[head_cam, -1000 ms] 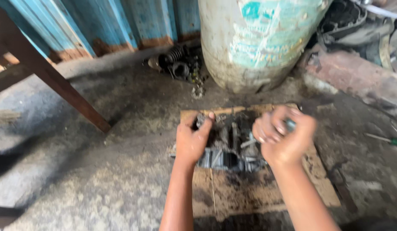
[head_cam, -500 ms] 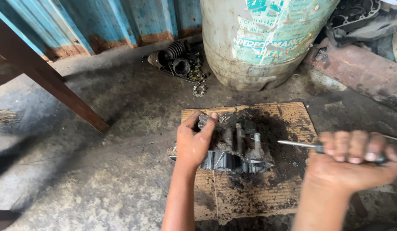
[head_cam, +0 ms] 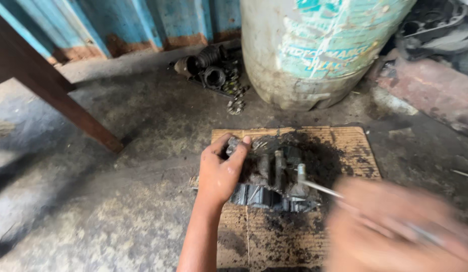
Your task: The person scrapes debris and old material from the surfaces and internal recesses of a metallic engine casing using a screwdriver while the casing rests on a sheet of cardboard.
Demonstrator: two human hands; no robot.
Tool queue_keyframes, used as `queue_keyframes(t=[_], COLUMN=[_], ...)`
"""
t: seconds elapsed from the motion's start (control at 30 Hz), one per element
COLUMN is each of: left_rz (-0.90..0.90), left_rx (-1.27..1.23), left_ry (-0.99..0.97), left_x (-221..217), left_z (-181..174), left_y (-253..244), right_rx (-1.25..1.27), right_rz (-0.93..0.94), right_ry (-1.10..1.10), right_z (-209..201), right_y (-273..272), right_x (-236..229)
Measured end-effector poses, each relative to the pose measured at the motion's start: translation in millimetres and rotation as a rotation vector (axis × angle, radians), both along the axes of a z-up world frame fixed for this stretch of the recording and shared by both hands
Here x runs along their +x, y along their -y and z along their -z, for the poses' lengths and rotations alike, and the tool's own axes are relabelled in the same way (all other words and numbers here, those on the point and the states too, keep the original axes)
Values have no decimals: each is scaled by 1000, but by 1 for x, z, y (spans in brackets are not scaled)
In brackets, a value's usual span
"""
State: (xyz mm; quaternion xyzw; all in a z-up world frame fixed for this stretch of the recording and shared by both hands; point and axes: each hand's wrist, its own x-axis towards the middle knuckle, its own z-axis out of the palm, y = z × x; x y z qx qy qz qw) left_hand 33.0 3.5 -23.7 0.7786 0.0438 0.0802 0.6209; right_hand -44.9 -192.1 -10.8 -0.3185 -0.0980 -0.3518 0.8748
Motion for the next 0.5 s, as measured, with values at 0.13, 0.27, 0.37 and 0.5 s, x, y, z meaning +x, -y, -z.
queue_keyframes(t=[0.13, 0.27, 0.37, 0.5], left_rz=[45, 3, -13, -7], left_rx=[-113, -18, 0, -33], left_ry=[-196, 24, 43, 25], left_x=[-8, -6, -4, -3], left_z=[-5, -5, 1, 2], left_y=[-5, -3, -3, -2], right_rx=[3, -85, -18, -157], right_rz=[-32, 137, -48, -74], right_ry=[-87, -104, -4, -33], right_z=[-1, -43, -57, -48], right_y=[-18, -14, -20, -33], right_x=[4, -18, -36, -1])
